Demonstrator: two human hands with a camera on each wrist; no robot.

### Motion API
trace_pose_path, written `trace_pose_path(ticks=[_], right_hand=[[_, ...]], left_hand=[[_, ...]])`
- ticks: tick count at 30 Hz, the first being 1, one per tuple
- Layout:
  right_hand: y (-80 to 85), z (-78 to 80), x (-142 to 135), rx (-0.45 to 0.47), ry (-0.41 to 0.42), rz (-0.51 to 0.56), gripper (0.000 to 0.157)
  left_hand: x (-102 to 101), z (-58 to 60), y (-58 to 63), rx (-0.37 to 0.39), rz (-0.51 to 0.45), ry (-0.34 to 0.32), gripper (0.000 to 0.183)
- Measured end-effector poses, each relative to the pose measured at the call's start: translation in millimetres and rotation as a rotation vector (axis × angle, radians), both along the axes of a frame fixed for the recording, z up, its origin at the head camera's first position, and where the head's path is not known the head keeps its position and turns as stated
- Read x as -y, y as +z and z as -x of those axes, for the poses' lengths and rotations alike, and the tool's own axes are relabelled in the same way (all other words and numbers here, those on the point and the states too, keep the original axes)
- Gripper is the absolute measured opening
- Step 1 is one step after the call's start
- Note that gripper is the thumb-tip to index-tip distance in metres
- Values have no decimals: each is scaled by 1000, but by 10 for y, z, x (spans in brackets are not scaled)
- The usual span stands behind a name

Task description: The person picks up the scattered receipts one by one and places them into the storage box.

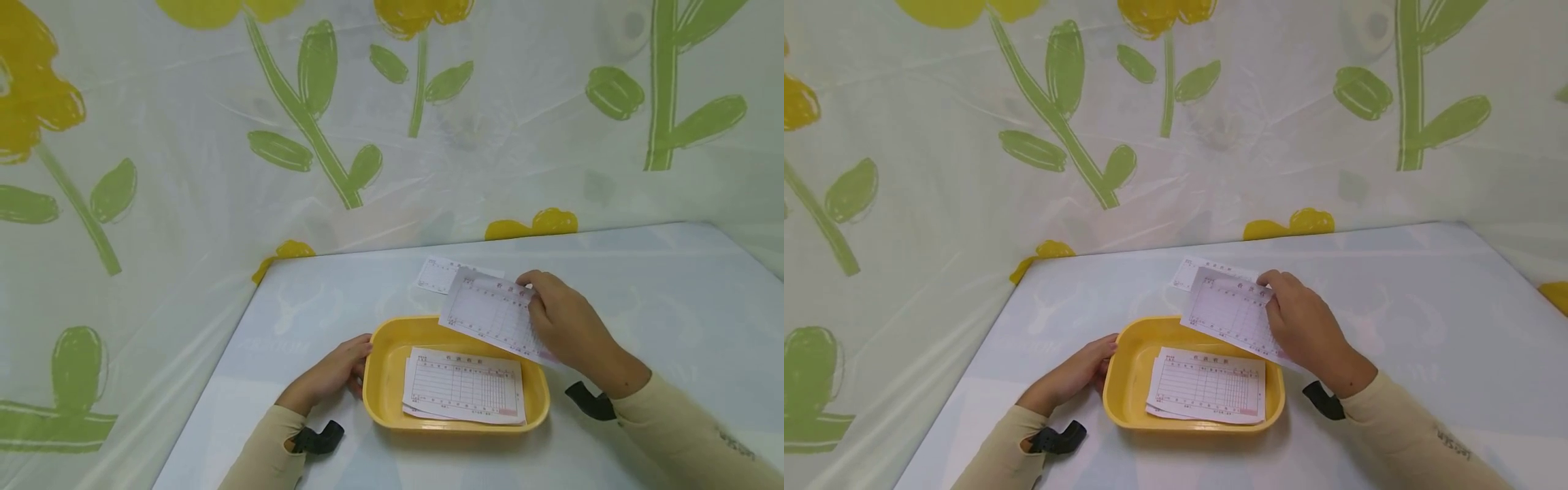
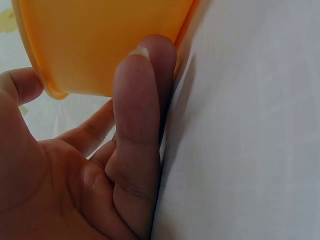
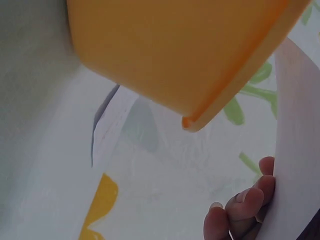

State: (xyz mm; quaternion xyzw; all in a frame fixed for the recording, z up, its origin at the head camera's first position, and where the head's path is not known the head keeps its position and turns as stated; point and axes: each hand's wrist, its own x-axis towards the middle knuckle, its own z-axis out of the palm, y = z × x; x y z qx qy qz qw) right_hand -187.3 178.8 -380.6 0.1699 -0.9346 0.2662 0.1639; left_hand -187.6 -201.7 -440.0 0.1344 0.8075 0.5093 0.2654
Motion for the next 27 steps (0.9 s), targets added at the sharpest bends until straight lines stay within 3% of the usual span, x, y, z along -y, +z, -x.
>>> trace_pose_path(ticks=[5,27], right_hand=[[-4,-38,47,-8,27,1,29],[-83,-96,188,109,131,19,28]], left_hand=[[4,3,-14,-6,0,-3,51],[0,-1,-21,-3,18,16,52]])
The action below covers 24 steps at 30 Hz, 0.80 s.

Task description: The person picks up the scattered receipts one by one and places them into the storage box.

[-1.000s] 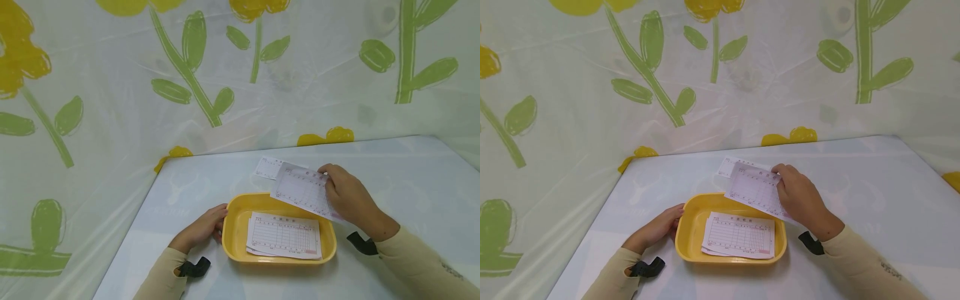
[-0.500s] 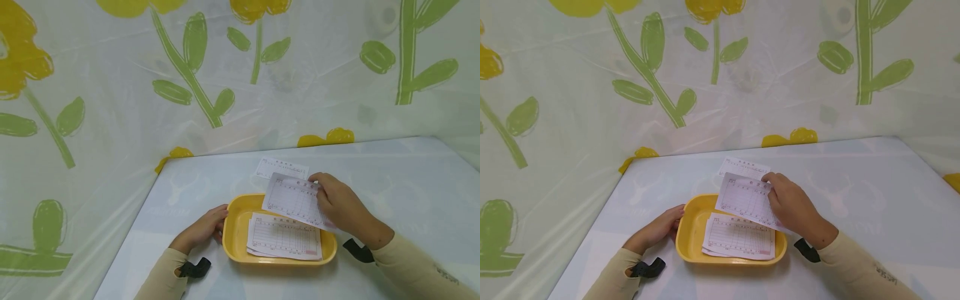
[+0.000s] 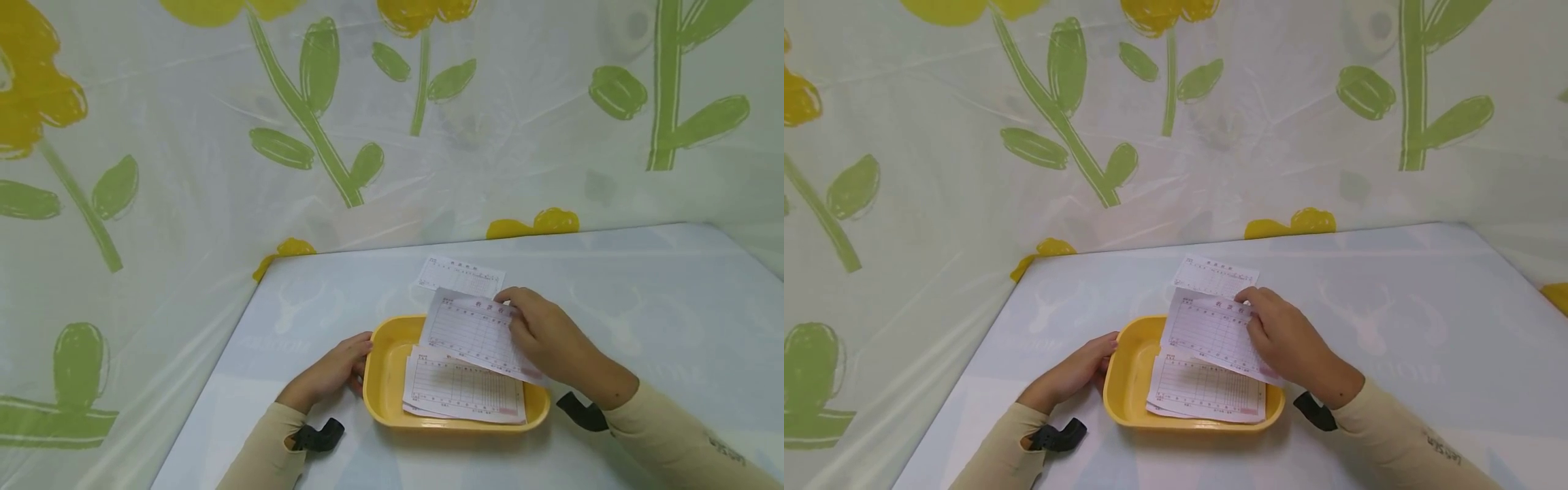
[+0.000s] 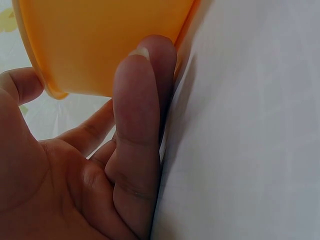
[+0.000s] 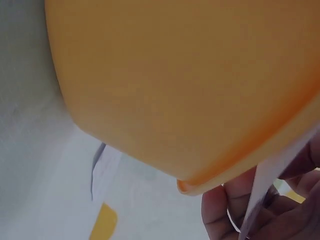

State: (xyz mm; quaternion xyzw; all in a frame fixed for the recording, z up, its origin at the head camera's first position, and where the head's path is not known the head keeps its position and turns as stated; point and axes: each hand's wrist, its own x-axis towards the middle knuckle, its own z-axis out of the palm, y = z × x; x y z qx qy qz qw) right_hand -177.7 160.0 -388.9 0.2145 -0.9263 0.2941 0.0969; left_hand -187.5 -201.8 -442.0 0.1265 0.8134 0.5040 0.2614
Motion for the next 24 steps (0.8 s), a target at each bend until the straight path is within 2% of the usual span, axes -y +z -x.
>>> trace_pose_path(ticks=[9,14,24], right_hand=[[-80,-17,51,-85,90,-21,27],[-122,-18,77,-82,110,-23,26],[-230,-51,141,-51,164,-75,27]], left_hand=[[8,-3,16,1,0,3,52],[8,5,17,9,-1,13,54],[17,14,-16,-1,-13,-9,52]])
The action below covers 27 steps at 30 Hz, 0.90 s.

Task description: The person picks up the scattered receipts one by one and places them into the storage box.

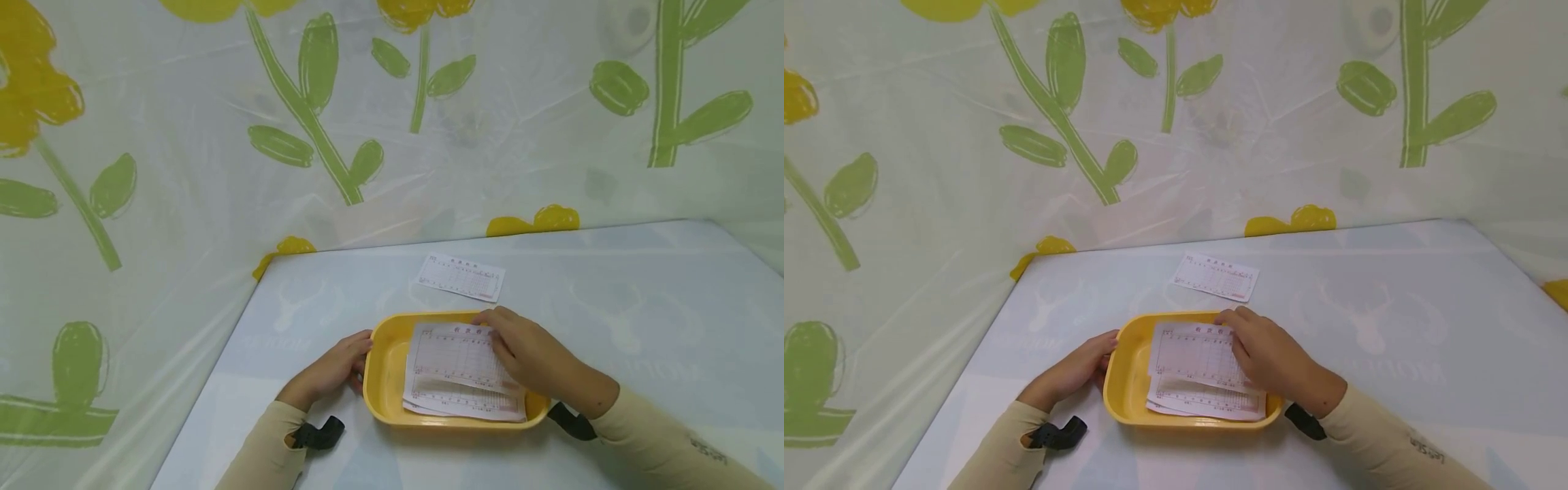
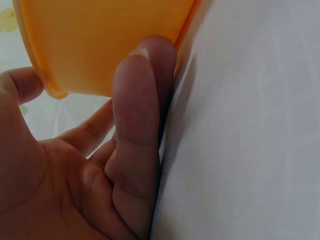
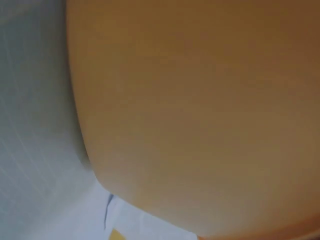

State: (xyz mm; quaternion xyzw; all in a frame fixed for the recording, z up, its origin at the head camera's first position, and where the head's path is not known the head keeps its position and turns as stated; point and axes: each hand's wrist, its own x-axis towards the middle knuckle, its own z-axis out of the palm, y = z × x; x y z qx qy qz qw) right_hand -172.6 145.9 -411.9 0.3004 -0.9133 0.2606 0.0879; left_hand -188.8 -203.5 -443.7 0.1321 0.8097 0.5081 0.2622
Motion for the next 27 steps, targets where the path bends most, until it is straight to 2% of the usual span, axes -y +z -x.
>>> trace_pose_path(ticks=[10,17,23,27], right_hand=[[-29,-26,55,8,11,-64,29],[-40,-18,68,-40,22,-114,29],[-31,-29,85,-78,18,-176,38],[-43,-43,99,-56,12,-245,43]], left_hand=[[-9,1,9,0,7,4,53],[-5,0,19,8,7,5,53],[1,9,32,-4,-8,7,51],[-11,13,18,1,-24,-11,47]])
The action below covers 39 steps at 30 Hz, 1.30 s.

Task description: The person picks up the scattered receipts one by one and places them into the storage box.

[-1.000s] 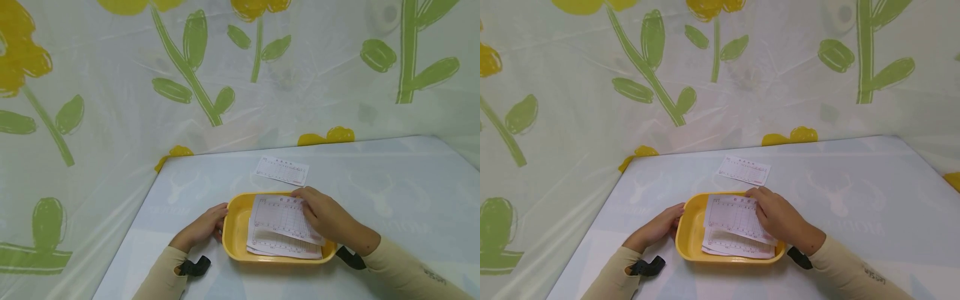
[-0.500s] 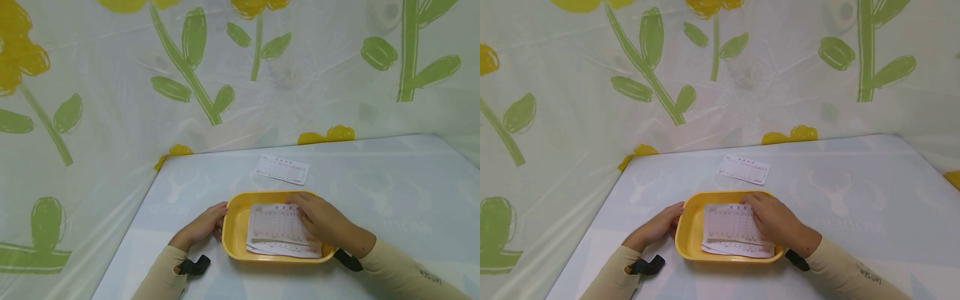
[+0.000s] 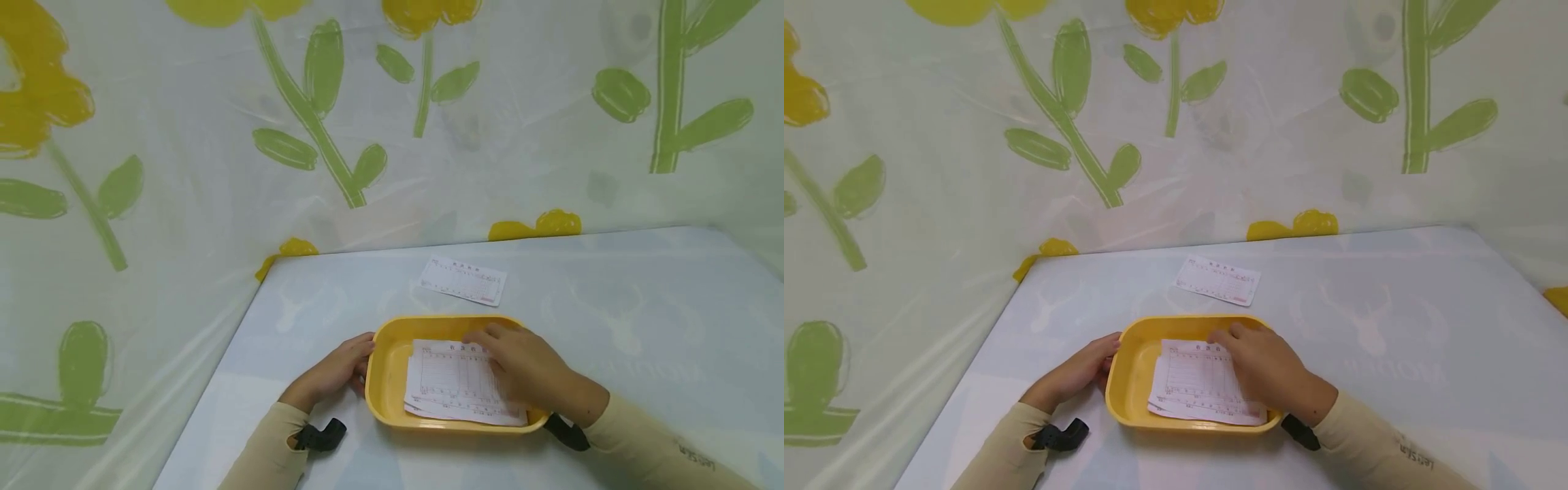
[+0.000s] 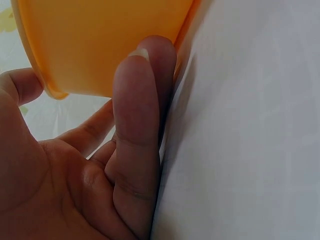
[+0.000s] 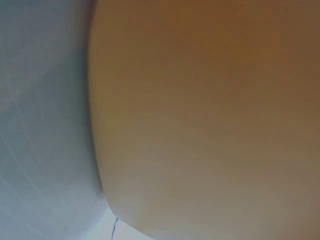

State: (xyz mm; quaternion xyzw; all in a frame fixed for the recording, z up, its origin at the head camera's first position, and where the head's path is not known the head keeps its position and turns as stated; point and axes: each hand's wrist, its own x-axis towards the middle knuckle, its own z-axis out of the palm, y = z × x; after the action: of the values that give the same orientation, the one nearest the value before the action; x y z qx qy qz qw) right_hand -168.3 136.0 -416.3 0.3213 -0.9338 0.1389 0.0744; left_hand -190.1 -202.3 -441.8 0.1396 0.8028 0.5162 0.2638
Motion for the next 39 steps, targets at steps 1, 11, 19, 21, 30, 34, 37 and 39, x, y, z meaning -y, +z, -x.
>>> trace_pose_path(ticks=[1,11,19,21,30,34,37,39], right_hand=[[-2,-2,4,6,-3,-17,44],[-13,5,49,8,-29,-137,46],[-36,14,44,-70,-21,-161,37],[-35,25,31,-62,9,-110,30],[152,235,-226,-207,57,158,17],[222,501,-279,-175,-13,110,16],[237,713,-307,-93,-64,47,21],[229,846,-323,-25,-100,11,28]], left_hand=[[-1,0,-5,1,-7,-3,46],[4,1,-39,-4,-32,-8,43],[7,38,-17,-27,-32,-20,43],[16,34,-21,-22,-34,-17,43],[15,8,-47,4,-35,2,43],[19,2,-45,2,-35,9,45],[23,-4,-47,-5,-33,12,45],[23,-5,-46,-7,-36,12,44]])
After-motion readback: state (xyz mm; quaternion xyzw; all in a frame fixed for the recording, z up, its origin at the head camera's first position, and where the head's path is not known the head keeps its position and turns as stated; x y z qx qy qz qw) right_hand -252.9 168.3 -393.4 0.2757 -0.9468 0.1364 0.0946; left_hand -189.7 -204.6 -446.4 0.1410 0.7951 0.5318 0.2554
